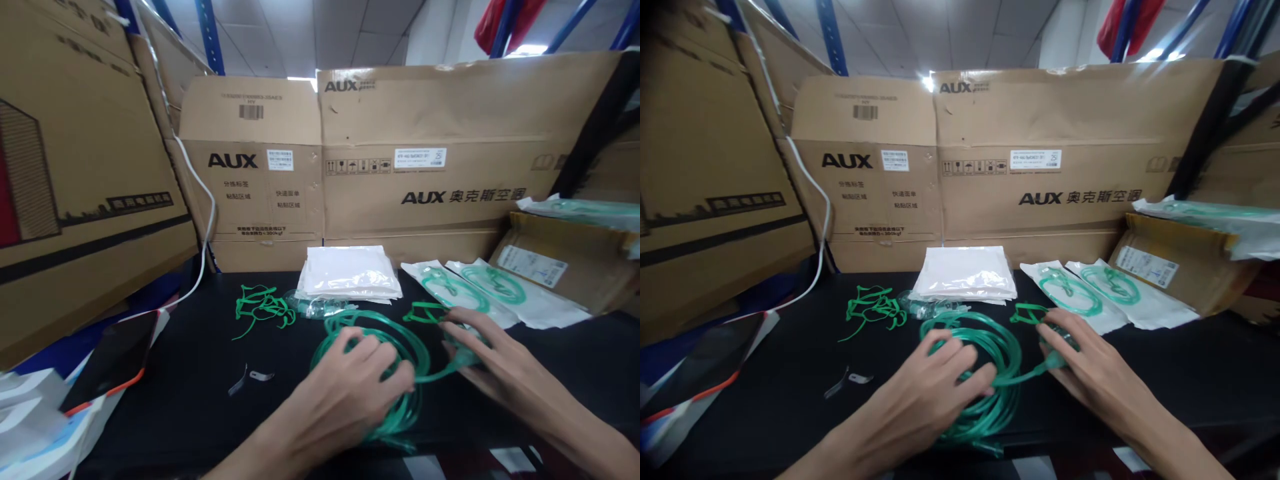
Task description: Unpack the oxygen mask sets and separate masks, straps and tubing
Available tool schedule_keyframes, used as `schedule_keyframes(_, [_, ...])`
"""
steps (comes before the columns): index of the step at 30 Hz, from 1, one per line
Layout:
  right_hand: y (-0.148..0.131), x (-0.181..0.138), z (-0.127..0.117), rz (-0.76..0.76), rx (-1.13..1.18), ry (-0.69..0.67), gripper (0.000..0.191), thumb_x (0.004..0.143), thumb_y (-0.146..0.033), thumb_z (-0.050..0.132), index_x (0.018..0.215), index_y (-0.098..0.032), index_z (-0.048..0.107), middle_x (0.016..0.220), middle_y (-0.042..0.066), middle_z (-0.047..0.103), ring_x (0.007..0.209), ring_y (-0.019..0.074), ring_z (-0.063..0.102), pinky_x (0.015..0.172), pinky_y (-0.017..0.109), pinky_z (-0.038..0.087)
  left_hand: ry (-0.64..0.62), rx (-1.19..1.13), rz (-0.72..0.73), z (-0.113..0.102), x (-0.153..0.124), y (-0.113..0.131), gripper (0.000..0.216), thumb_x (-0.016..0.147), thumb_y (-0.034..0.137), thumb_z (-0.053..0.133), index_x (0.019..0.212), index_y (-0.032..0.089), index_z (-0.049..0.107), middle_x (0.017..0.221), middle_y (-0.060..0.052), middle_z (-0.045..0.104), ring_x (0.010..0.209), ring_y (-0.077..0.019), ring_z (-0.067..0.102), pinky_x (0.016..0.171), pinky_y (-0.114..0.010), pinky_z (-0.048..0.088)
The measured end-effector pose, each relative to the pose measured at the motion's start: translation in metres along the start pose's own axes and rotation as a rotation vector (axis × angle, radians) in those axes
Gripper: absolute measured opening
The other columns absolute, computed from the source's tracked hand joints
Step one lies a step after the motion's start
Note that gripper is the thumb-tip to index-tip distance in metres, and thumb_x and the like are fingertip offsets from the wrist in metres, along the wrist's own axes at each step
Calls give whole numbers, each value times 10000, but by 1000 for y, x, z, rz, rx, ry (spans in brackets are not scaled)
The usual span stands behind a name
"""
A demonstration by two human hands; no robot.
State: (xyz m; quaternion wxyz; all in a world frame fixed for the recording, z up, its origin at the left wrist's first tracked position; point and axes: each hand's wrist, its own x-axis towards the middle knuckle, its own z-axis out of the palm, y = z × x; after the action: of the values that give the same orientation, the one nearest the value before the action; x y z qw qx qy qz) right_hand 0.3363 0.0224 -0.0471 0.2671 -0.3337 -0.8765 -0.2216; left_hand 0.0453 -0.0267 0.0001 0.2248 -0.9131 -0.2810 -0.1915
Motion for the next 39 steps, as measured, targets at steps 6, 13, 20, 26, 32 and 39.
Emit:
schedule_keyframes(6, [-38, 9, -4, -139, 2, -127, 408, 1003, -144, 407, 1379, -219, 547, 1314, 158, 638, 1196, 304, 638, 921, 450, 601, -5, -256, -179, 21, -80, -15, 302, 947, 42, 458, 1059, 263, 630, 886, 10, 601, 883, -172, 618, 1180, -547, 325])
schedule_keyframes(13, [-53, 15, -18, -136, 58, -114, 416, 1060, -388, 361, 1365, -214, 584, 1267, 127, 700, 1071, 255, 729, 789, 292, 654, -10, -417, -600, 20, -93, -3, 338, 989, 325, 532, 1325, 295, 546, 1368, -84, 571, 1242, -284, 587, 1089, -532, 461])
schedule_keyframes(20, [-60, 2, -16, -122, 107, -185, 462, 1014, -449, 476, 1404, -218, 565, 1331, 96, 671, 1107, 274, 714, 829, 290, 640, -216, -446, -1164, 40, -63, -29, 700, 903, 537, 562, 1483, 166, 434, 1316, -164, 615, 1292, -399, 509, 1062, -539, 395])
schedule_keyframes(26, [-63, -12, -4, -81, 159, -209, 445, 1014, -383, 495, 1422, -216, 548, 1354, 101, 652, 1146, 272, 694, 878, 271, 617, -344, -599, -1195, 38, -46, -60, 454, 777, 557, 670, 1061, 207, 724, 980, -77, 720, 947, -307, 667, 793, -345, 478])
schedule_keyframes(32, [-63, -18, 1, -31, 179, -250, 508, 988, -433, 549, 1462, -253, 513, 1405, 89, 616, 1184, 281, 670, 903, 289, 603, -352, -681, -1155, 44, -50, -76, 392, 721, 562, 708, 881, 204, 721, 899, -45, 720, 841, -246, 663, 677, -276, 454])
schedule_keyframes(39, [-67, -12, -12, -36, 202, -279, 618, 1001, -407, 530, 1569, -275, 326, 1455, 55, 572, 1215, 252, 651, 929, 272, 586, -207, -638, -1039, 34, -39, -60, 265, 880, 444, 602, 958, 208, 693, 867, -19, 705, 787, -201, 637, 703, -278, 460])
